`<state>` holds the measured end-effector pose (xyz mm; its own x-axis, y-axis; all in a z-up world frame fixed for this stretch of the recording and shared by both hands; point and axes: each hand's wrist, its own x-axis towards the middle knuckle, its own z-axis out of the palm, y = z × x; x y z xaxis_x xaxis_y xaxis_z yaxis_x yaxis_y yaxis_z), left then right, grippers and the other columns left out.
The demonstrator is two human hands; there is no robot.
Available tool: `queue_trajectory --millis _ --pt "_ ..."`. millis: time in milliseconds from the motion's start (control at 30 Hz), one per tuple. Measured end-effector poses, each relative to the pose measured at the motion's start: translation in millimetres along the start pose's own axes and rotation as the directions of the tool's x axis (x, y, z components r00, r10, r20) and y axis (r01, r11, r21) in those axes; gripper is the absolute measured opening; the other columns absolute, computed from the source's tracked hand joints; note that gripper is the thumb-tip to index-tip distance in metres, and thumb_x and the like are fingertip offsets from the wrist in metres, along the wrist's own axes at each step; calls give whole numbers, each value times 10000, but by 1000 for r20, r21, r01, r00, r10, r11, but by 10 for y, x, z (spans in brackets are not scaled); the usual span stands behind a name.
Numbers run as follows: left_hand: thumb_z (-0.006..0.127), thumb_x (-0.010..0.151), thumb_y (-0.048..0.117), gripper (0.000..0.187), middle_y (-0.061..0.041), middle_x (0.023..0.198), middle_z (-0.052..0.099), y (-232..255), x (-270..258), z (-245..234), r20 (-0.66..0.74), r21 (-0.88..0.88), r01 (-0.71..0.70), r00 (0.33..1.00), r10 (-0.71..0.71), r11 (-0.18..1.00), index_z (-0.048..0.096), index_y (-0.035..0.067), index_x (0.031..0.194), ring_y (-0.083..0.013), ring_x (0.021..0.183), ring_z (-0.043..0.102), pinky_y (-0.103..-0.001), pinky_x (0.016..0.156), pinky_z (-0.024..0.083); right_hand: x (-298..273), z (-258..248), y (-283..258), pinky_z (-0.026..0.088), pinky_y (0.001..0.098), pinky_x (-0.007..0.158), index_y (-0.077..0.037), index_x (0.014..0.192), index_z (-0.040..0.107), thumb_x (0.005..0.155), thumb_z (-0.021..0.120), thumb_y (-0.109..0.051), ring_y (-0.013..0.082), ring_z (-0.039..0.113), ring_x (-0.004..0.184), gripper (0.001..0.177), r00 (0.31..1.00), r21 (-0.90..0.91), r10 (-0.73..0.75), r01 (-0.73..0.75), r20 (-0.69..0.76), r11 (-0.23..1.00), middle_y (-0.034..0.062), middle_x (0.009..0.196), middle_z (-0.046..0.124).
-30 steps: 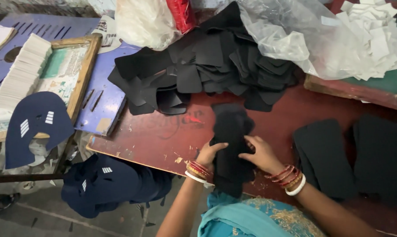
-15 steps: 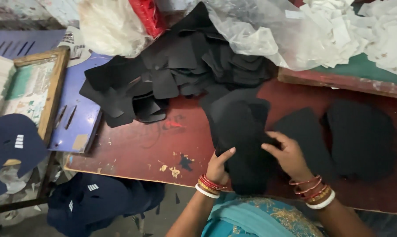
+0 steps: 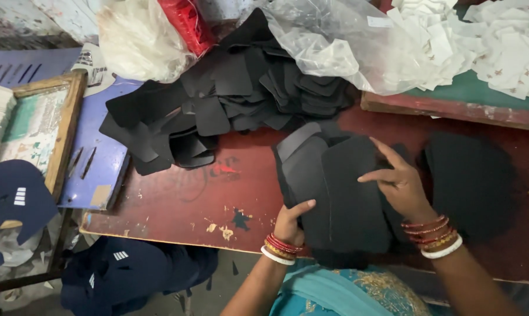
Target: The person sorts and stacks black fabric pieces on a red table. They pick up pieces from a pile, align them, and place them into a neat stack, occasionally adjusting the pile's position.
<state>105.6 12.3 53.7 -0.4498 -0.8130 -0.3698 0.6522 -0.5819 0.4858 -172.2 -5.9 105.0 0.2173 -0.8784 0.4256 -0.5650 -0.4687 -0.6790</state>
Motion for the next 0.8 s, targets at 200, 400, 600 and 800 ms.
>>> queue_trajectory --millis 200,400,600,800 --pt "792 763 142 867 -279 1382 530 10 11 33 18 11 11 1000 -11 1000 352 -43 1487 -444 1285 547 -588 1046 495 -247 11 211 481 312 625 -152 1018 847 875 612 62 176 642 684 349 929 -86 366 -361 60 929 84 909 702" --pt "766 757 81 779 -245 1374 580 -53 102 -120 0 -97 -25 1000 25 995 434 -44 1450 -416 1280 558 -536 1108 444 -331 -305 72 382 211 606 -121 1167 772 910 557 -14 62 464 654 351 958 325 287 -277 19 904 -30 790 542" --pt "737 759 -3 678 -244 1327 599 -41 102 -232 -47 -49 -71 997 69 996 508 -59 1394 -412 1245 574 -540 1070 467 -427 -533 241 406 326 640 -156 1271 776 976 694 -138 200 504 714 307 689 -10 723 -724 -57 690 93 901 674" --pt "716 743 -95 669 -215 1341 611 -101 62 115 -10 -54 -115 993 115 992 509 -6 1373 -387 1242 600 -510 1064 509 -176 -181 -407 552 317 803 -123 1215 712 857 790 -194 180 662 967 374 822 -229 565 -564 -66 794 63 1147 660"
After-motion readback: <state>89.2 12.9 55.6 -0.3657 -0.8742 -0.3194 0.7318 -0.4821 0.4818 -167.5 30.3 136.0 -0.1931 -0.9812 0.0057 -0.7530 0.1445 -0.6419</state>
